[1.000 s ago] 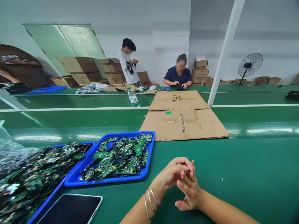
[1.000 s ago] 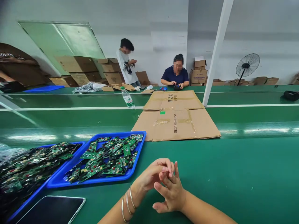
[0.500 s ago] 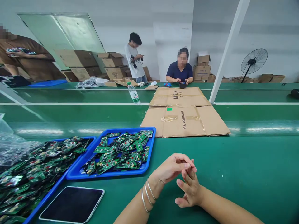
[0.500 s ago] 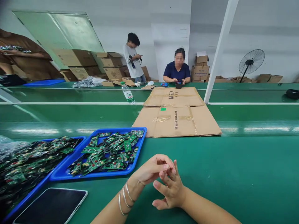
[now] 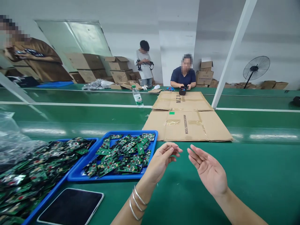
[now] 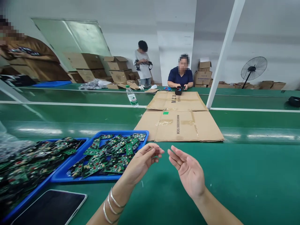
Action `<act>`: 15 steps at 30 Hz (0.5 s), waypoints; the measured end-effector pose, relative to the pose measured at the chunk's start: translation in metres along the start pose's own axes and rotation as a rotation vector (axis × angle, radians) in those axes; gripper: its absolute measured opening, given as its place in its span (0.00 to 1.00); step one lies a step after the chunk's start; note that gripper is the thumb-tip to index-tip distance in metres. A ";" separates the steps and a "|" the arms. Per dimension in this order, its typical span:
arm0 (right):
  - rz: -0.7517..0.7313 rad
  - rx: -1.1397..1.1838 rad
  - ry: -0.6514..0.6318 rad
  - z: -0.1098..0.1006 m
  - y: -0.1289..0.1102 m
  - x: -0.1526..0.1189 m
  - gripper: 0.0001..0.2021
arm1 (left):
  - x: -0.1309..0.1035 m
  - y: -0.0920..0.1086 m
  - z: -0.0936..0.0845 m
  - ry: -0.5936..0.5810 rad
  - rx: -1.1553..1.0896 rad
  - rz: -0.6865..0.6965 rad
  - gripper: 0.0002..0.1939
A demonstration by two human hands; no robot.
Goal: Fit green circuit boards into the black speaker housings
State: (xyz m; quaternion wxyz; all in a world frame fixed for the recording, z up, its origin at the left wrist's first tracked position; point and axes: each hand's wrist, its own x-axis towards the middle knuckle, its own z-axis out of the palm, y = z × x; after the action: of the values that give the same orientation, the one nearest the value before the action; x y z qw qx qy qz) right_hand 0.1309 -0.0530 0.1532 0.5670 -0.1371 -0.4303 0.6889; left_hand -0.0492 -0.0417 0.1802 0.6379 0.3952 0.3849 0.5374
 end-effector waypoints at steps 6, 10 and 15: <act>0.135 0.222 0.080 -0.002 -0.006 0.001 0.17 | -0.007 0.001 0.007 -0.054 0.016 -0.008 0.05; 0.147 0.189 0.092 -0.001 -0.005 0.002 0.16 | -0.005 0.000 0.006 -0.056 0.059 -0.024 0.09; 0.076 0.025 0.150 -0.009 -0.005 0.003 0.12 | -0.001 0.012 -0.014 -0.011 0.221 0.025 0.09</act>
State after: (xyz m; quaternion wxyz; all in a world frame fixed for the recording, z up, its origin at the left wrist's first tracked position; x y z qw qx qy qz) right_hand 0.1394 -0.0470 0.1529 0.5727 -0.1978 -0.3725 0.7030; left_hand -0.0665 -0.0400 0.1863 0.5856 0.4708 0.4335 0.4974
